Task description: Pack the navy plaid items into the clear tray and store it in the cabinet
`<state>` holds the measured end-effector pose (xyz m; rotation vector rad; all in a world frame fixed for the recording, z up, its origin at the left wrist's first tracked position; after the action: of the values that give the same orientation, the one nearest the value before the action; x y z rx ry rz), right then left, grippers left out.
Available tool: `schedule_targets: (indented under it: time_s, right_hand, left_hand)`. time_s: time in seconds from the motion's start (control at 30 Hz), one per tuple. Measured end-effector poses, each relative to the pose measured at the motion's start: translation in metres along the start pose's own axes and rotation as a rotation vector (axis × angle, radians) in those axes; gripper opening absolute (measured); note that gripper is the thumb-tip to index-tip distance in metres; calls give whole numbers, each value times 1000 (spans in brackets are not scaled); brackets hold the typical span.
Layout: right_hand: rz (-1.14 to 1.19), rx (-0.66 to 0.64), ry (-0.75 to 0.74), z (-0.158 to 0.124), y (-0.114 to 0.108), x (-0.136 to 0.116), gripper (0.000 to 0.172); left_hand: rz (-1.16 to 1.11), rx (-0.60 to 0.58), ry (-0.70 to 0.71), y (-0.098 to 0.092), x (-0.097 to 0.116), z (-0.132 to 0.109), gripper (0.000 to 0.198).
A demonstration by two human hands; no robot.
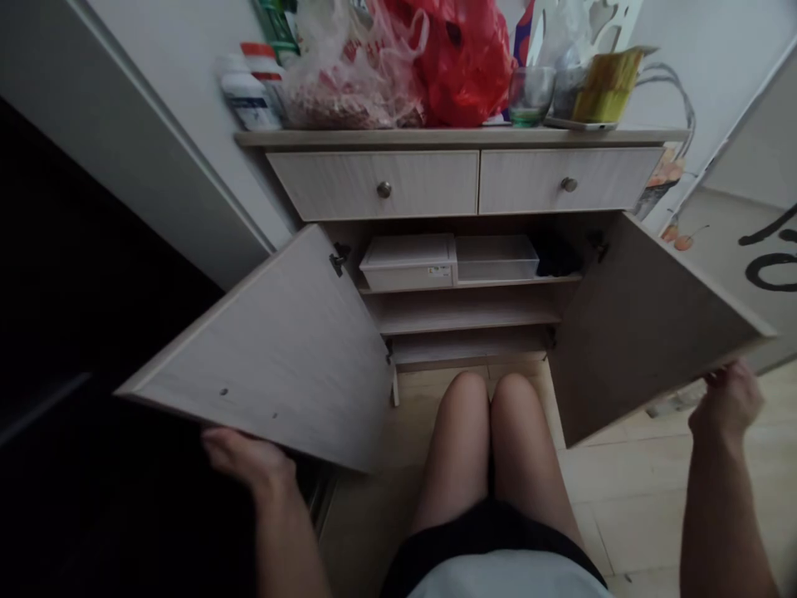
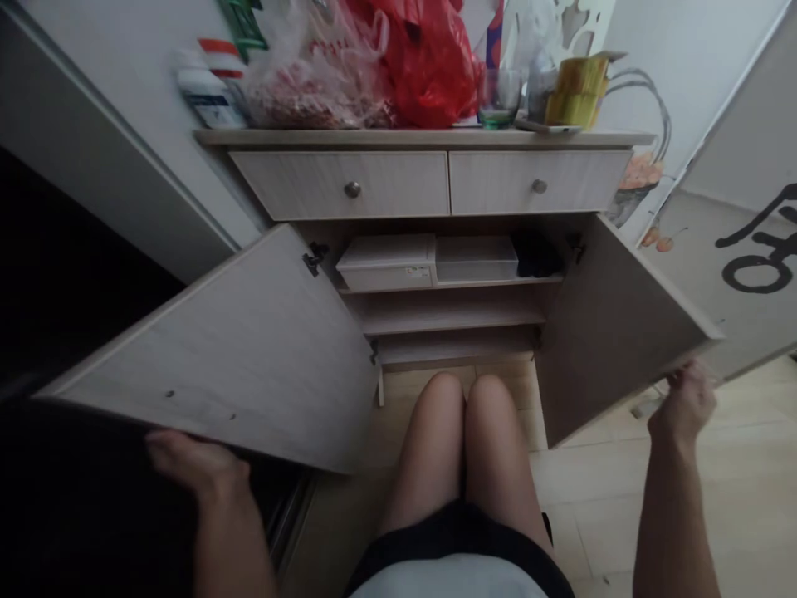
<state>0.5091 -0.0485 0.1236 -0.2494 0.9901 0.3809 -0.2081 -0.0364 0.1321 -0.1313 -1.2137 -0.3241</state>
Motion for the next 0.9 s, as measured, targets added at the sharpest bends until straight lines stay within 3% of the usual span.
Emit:
schedule_targets:
  time_s: [0.07,0.17,0.27,0.43,0.57,0.73,0.9]
  right_hand:
    - [46,57,130,-21,8,-3,43]
    - [105,-94,115,-46,45,-23,54]
    - [186,-291,47,-64,97,-45,54]
    - [263,-513,59,-85,193,-72,54]
    - [258,-586,53,-90,255,-90,61]
    - [197,-616,58,-87,300,-98,54]
    - [127,-631,46,-81,333,-98,48]
  left_hand:
    - [1,-2,39,-2,-7,-17,45]
    - [4,-82,96,5,-15,-40,41]
    - [7,-220,177,29,-16,-61,36]
    - [-65,-497,276,95,-2,-99,36]
    - [-96,-746,302,161,16,-137,32]
    - [46,-888,344,243,41,-170,20]
    - [210,-897,384,292,56,-180,21]
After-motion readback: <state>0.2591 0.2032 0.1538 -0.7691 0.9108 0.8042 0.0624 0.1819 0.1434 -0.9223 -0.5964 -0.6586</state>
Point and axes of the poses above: each hand's wrist, its own z-axis towards the middle knuckle, its own y-axis out of the palm, x = y × z, the point moved 6 cm from there along z, towards the middle knuckle, and after that the axes turned 2 degrees about x, right-handed, at the moved point
